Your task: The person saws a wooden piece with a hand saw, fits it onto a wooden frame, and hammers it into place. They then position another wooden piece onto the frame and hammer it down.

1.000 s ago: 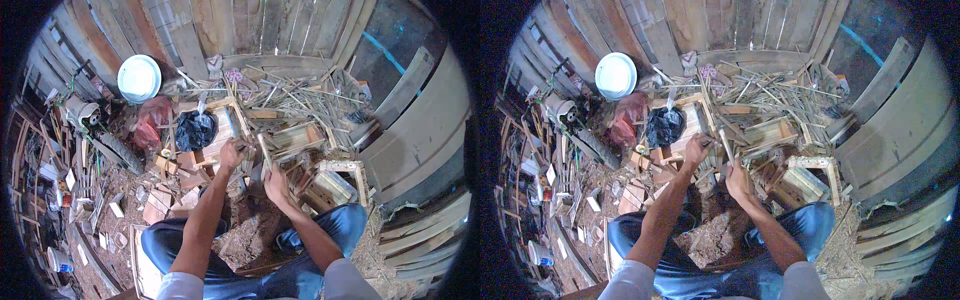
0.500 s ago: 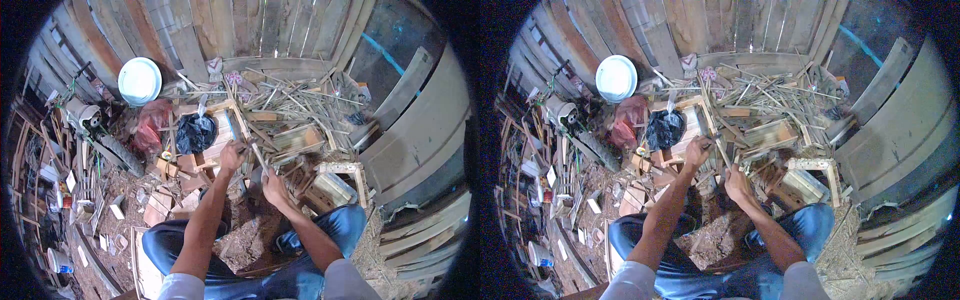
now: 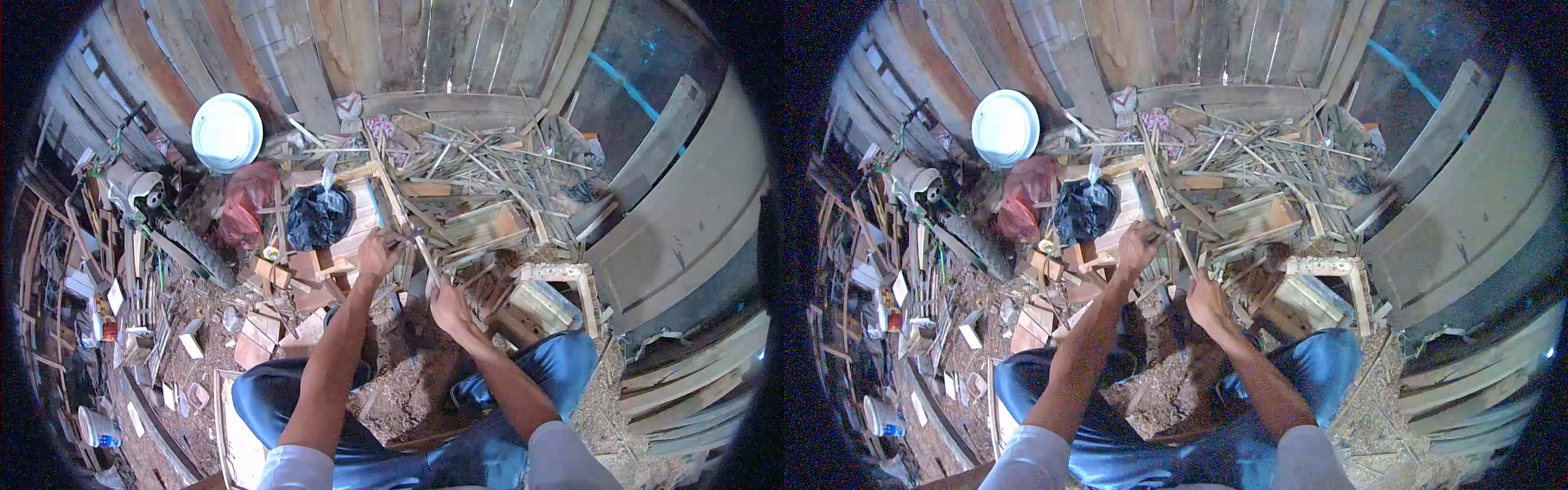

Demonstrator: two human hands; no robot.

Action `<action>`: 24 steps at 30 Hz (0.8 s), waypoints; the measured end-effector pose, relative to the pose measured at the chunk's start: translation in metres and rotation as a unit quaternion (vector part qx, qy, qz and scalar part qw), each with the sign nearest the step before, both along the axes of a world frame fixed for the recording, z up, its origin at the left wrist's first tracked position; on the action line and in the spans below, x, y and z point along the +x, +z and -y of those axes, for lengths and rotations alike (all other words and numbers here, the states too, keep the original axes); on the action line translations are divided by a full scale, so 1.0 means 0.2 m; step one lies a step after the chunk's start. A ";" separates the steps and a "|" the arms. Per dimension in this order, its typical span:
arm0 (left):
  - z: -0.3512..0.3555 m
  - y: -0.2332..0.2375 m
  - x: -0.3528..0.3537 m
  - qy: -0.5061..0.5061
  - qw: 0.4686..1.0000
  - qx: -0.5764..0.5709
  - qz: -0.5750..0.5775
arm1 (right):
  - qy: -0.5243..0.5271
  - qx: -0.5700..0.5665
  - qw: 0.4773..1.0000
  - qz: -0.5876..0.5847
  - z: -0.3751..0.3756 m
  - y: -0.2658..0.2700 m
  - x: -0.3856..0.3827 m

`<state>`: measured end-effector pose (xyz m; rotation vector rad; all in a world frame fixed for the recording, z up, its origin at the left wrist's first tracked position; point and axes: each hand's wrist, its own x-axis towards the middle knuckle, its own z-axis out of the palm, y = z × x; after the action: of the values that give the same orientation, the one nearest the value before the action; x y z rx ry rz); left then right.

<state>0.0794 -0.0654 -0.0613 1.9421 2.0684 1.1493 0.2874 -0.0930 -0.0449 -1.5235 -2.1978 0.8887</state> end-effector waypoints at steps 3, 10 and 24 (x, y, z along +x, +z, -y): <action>0.02 0.03 0.01 0.010 1.000 -0.021 0.010 | -0.057 -0.027 0.996 -0.060 0.02 0.21 -0.02; 0.01 0.02 0.00 0.004 1.000 -0.014 0.003 | -0.008 -0.040 0.999 -0.027 0.02 0.19 -0.03; 0.00 0.02 0.01 0.019 1.000 0.006 0.020 | 0.010 -0.019 1.000 -0.009 -0.01 0.04 0.00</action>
<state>0.0824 -0.0664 -0.0566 1.8757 2.0917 1.2000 0.2875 -0.0917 -0.0368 -1.5073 -2.1996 0.9529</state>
